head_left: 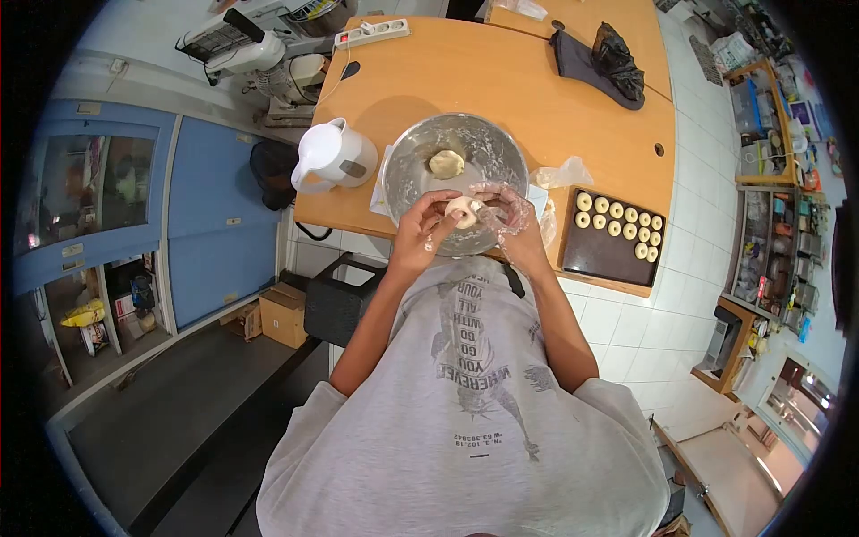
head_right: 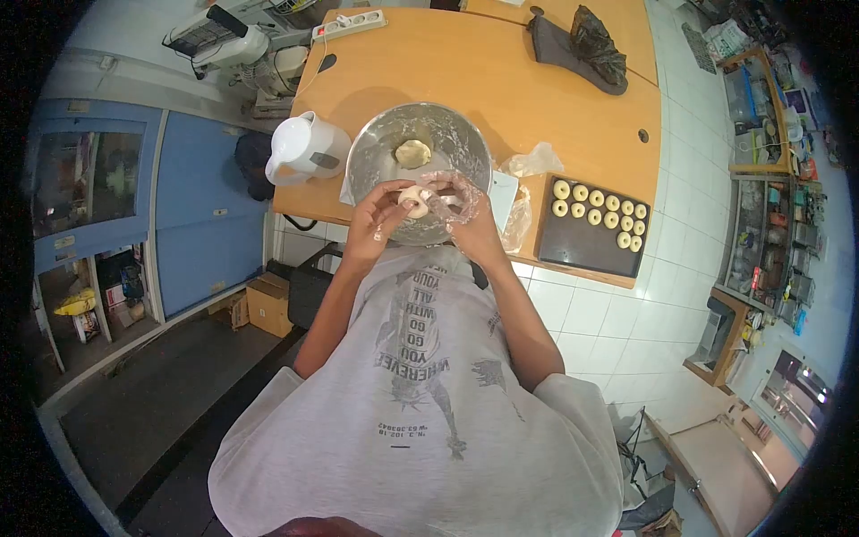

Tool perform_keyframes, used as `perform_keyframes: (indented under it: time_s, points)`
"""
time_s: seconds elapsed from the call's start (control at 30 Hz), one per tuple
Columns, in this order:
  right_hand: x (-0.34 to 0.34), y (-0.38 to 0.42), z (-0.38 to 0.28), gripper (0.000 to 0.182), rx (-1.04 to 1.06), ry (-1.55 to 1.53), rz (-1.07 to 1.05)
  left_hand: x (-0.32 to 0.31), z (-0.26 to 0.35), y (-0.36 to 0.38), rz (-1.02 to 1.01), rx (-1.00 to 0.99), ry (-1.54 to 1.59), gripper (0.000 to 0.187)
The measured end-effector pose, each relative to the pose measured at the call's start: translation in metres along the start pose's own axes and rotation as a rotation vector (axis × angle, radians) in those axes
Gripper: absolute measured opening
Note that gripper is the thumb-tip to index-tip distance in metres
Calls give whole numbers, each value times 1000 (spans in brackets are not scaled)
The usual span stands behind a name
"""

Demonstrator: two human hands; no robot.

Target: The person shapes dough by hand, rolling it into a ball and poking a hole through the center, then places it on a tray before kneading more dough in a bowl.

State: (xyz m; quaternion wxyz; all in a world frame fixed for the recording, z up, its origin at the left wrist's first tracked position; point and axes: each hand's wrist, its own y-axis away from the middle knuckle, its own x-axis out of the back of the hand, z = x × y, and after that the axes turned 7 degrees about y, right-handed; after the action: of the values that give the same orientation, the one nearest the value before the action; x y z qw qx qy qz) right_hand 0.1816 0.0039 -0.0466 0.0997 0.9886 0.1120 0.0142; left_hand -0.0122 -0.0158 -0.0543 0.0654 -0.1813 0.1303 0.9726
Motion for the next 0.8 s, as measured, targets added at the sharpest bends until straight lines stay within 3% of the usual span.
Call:
perform_keyframes:
  time_s: [0.13, 0.3, 0.4, 0.8]
  points:
    - [-1, -3, 9, 29, -20, -27, 71, 7, 6, 1, 11, 47, -65, 37]
    - [2, 2, 0, 32, 5, 71, -69, 3, 16, 2, -82, 8, -38, 36]
    - [1, 2, 0, 34, -63, 140, -56, 2, 16, 1, -69, 22, -47, 39]
    - [-7, 5, 13, 34, -11, 86, -16, 2, 8, 0, 18, 59, -10, 51]
